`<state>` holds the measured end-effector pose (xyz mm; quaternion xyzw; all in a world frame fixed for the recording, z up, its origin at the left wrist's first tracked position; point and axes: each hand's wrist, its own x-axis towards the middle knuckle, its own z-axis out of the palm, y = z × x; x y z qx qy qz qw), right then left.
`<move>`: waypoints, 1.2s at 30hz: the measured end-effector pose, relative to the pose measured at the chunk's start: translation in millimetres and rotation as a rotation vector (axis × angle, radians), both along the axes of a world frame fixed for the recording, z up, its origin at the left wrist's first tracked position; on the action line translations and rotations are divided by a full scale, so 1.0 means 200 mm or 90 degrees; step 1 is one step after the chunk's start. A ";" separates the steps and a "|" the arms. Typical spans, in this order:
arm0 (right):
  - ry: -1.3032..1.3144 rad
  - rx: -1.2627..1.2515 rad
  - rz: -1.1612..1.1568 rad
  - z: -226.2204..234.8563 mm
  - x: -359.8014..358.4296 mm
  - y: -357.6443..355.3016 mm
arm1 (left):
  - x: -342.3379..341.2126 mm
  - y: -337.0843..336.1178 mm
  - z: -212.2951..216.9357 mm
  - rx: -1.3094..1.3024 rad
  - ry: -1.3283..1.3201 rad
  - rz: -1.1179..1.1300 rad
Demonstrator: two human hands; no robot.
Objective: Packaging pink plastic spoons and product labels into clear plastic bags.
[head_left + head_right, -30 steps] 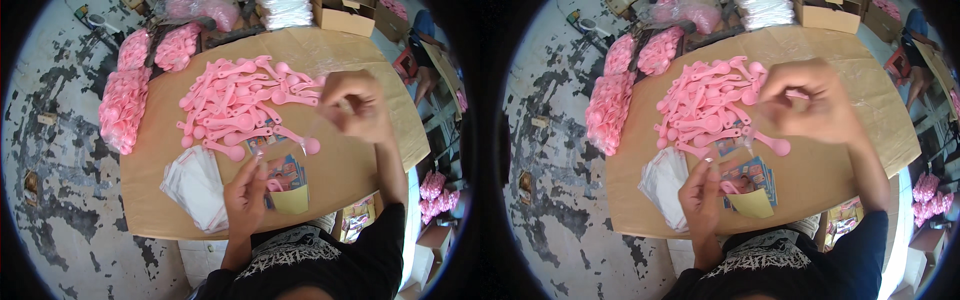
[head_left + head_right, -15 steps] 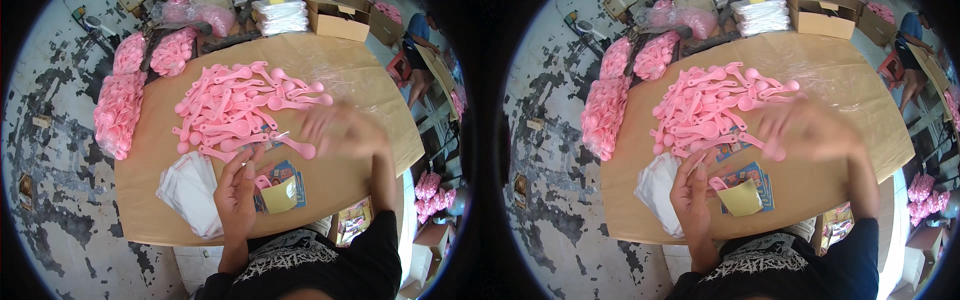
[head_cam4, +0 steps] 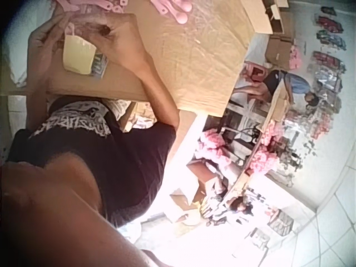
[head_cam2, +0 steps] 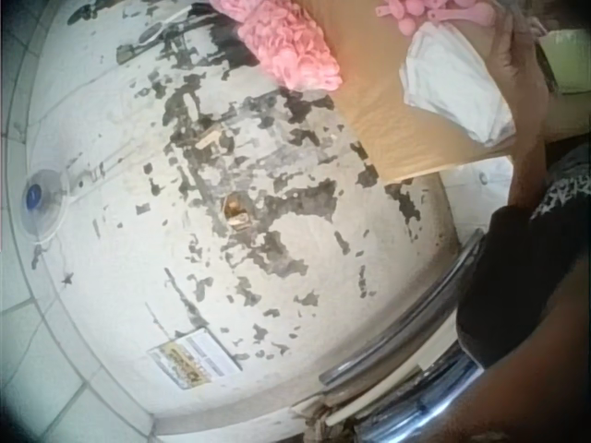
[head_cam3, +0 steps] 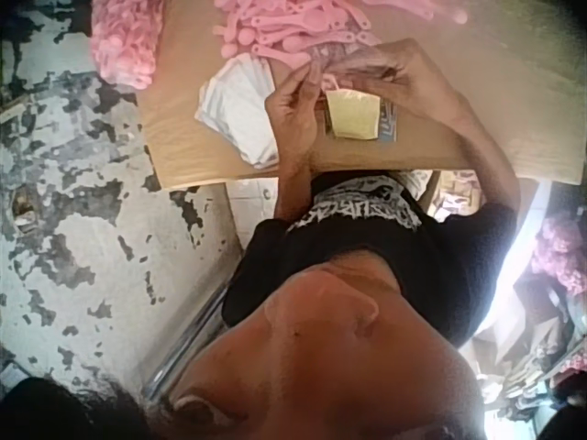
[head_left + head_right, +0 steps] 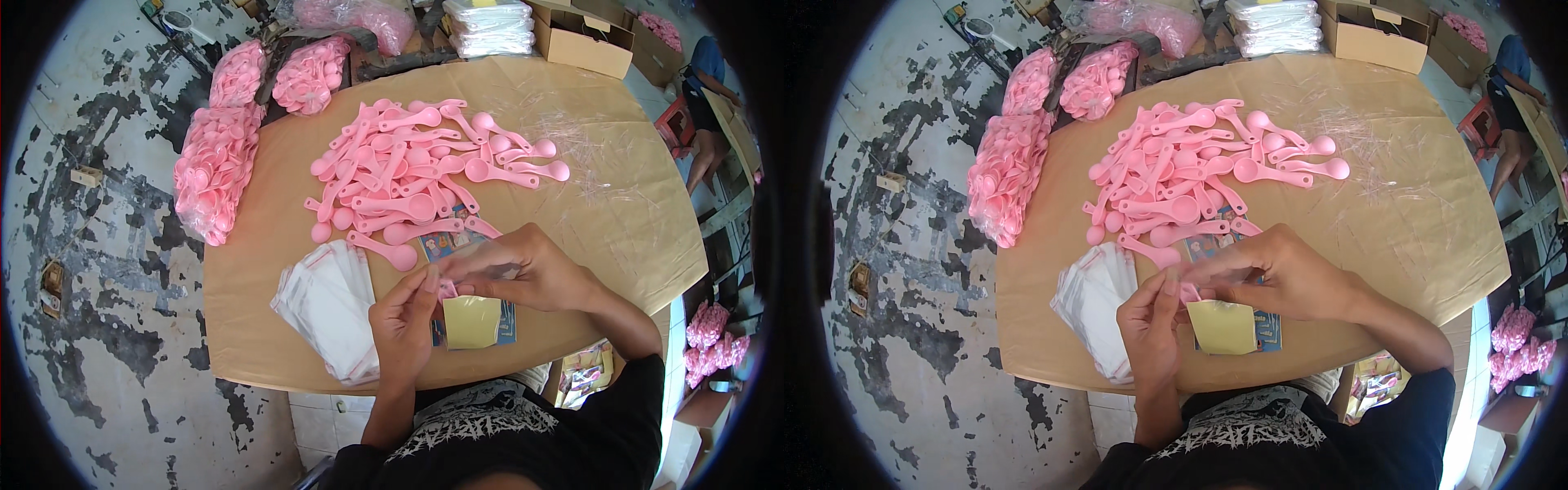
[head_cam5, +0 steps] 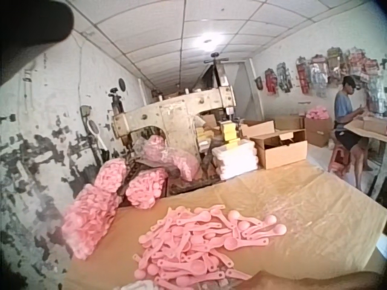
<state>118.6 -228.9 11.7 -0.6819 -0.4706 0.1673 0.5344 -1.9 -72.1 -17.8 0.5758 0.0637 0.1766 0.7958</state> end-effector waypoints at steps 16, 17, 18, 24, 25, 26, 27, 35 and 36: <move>0.011 0.039 0.011 0.07 0.06 -0.05 | 0.00 0.05 -0.03 -0.064 0.005 -0.116; -0.021 0.053 0.053 0.06 0.08 -0.06 | 0.01 0.04 -0.04 -0.023 -0.024 -0.087; -0.020 0.051 0.051 0.05 0.09 -0.06 | 0.01 0.04 -0.04 0.017 -0.053 -0.058; -0.090 0.139 0.082 -0.01 0.13 -0.06 | -0.02 0.04 0.00 0.076 -0.041 -0.064; -0.097 0.141 0.090 -0.01 0.13 -0.06 | -0.02 0.04 -0.01 0.074 -0.040 -0.065; -0.103 0.143 0.099 0.00 0.13 -0.06 | -0.01 0.05 -0.03 0.104 -0.065 -0.062; -0.103 0.141 0.098 0.00 0.13 -0.06 | -0.01 0.06 -0.05 0.135 -0.090 -0.059; -0.174 0.135 0.114 0.00 0.12 -0.07 | -0.02 0.06 -0.03 0.051 -0.036 -0.091; -0.173 0.132 0.113 0.01 0.12 -0.07 | -0.02 0.06 -0.03 0.129 -0.039 -0.088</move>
